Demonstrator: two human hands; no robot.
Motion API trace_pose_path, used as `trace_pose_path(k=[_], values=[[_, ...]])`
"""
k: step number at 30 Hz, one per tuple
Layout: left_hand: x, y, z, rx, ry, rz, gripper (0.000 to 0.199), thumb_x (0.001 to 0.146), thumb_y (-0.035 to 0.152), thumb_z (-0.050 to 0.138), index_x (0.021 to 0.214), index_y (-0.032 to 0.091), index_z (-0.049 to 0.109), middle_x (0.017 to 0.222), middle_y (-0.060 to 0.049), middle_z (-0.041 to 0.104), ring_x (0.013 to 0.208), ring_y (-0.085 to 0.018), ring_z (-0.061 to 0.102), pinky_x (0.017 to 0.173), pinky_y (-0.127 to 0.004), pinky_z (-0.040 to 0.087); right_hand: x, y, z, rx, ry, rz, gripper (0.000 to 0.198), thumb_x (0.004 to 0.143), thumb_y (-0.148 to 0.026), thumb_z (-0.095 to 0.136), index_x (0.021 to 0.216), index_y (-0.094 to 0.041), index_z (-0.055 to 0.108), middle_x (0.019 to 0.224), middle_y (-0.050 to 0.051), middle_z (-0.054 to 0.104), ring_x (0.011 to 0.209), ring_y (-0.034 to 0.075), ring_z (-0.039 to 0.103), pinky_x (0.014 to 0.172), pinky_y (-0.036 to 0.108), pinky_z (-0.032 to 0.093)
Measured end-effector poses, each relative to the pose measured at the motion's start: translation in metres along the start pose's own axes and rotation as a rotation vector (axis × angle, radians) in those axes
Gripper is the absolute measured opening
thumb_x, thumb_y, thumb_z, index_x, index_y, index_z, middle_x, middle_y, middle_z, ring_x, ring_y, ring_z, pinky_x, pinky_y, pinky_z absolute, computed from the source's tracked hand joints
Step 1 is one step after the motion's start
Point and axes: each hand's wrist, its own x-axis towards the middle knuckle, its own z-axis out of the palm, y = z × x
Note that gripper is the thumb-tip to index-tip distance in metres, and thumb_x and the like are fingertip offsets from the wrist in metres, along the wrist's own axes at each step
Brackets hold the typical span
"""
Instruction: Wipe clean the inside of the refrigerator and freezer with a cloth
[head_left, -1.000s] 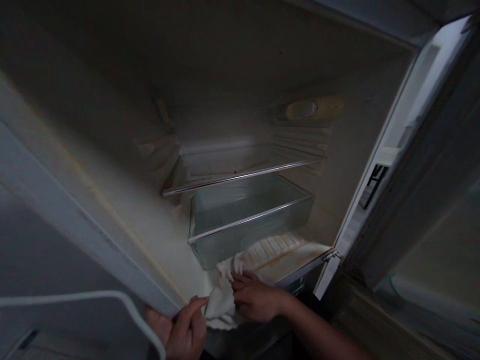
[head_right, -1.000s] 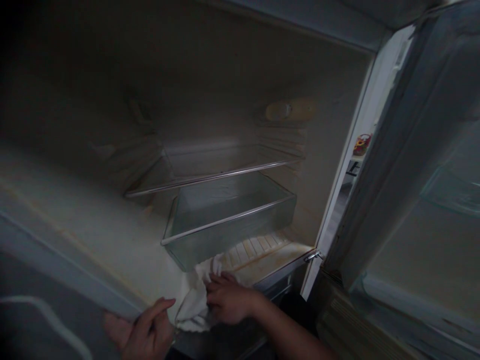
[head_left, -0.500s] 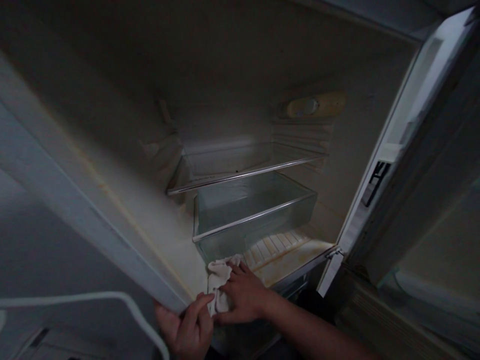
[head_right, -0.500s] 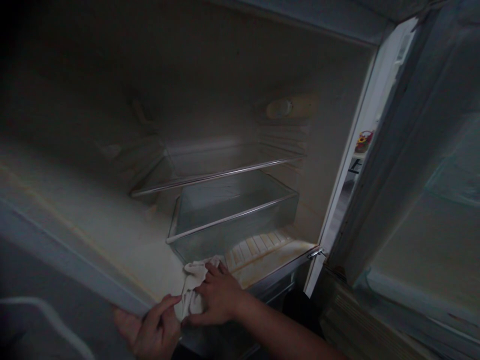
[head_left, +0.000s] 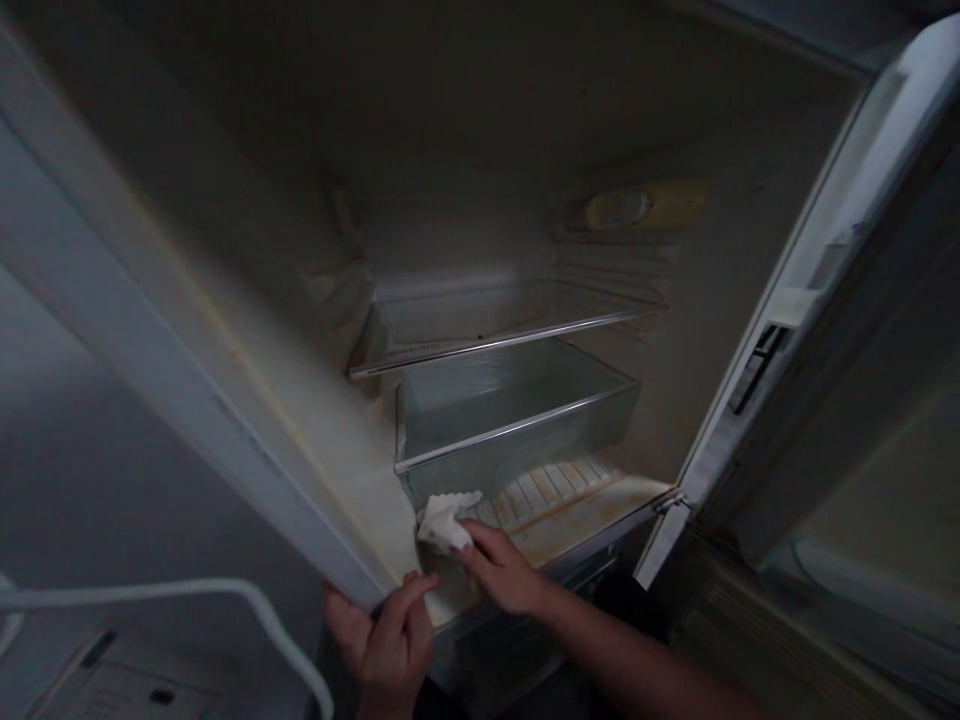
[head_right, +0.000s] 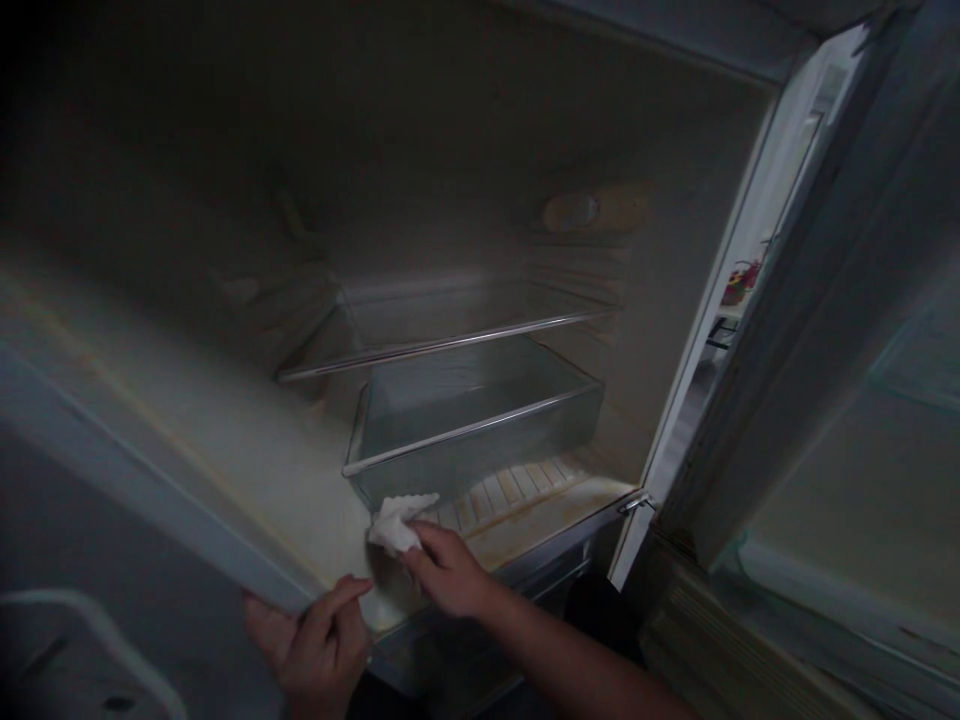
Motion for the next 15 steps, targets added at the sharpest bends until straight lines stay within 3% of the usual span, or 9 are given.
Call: trace_pose_path(k=[3,6,8,11,15], values=[[-0.001,0.000,0.000,-0.013,-0.004,-0.051,0.030,0.093,0.034,0.068,0.066,0.023,0.074,0.079,-0.010,0.069,0.093,-0.024,0.067,0.089,-0.038,0.057,-0.006,-0.005,0.009,-0.263,-0.097,-0.197,0.046,0.107,-0.049,0.044,0.134,-0.015,0.060,0.128,0.015,0.068,0.116,0.024,0.061,0.105,0.039,0.049],[0.001,0.003,-0.001,0.002,-0.007,-0.040,0.028,0.093,0.031,0.068,0.067,0.022,0.075,0.086,-0.011,0.069,0.099,-0.025,0.067,0.089,-0.039,0.057,-0.008,-0.004,0.023,-0.443,-0.171,-0.259,0.044,0.107,-0.045,0.033,0.126,-0.014,0.058,0.117,0.016,0.069,0.105,0.025,0.060,0.097,0.040,0.052],[0.005,0.004,-0.001,0.023,-0.001,0.005,0.024,0.092,0.024,0.069,0.069,0.021,0.075,0.089,-0.012,0.067,0.108,-0.027,0.065,0.090,-0.039,0.056,-0.003,-0.003,0.033,-0.436,-0.189,-0.287,0.043,0.107,-0.040,0.026,0.125,-0.015,0.056,0.121,0.017,0.066,0.110,0.026,0.058,0.102,0.042,0.050],[0.009,0.006,-0.003,0.045,0.017,0.058,0.015,0.089,0.019,0.071,0.075,0.019,0.074,0.092,-0.013,0.063,0.111,-0.028,0.062,0.084,-0.037,0.056,0.010,-0.001,0.044,-0.418,-0.197,-0.282,0.043,0.106,-0.034,0.023,0.134,-0.014,0.049,0.132,0.019,0.060,0.125,0.027,0.053,0.114,0.043,0.044],[0.014,0.006,-0.004,0.027,-0.017,-0.006,0.012,0.089,0.022,0.073,0.078,0.018,0.070,0.096,-0.011,0.060,0.098,-0.024,0.063,0.076,-0.033,0.055,0.024,-0.002,0.048,-0.456,-0.220,-0.180,0.044,0.108,-0.033,0.027,0.144,-0.015,0.044,0.143,0.018,0.056,0.134,0.026,0.050,0.118,0.043,0.042]])
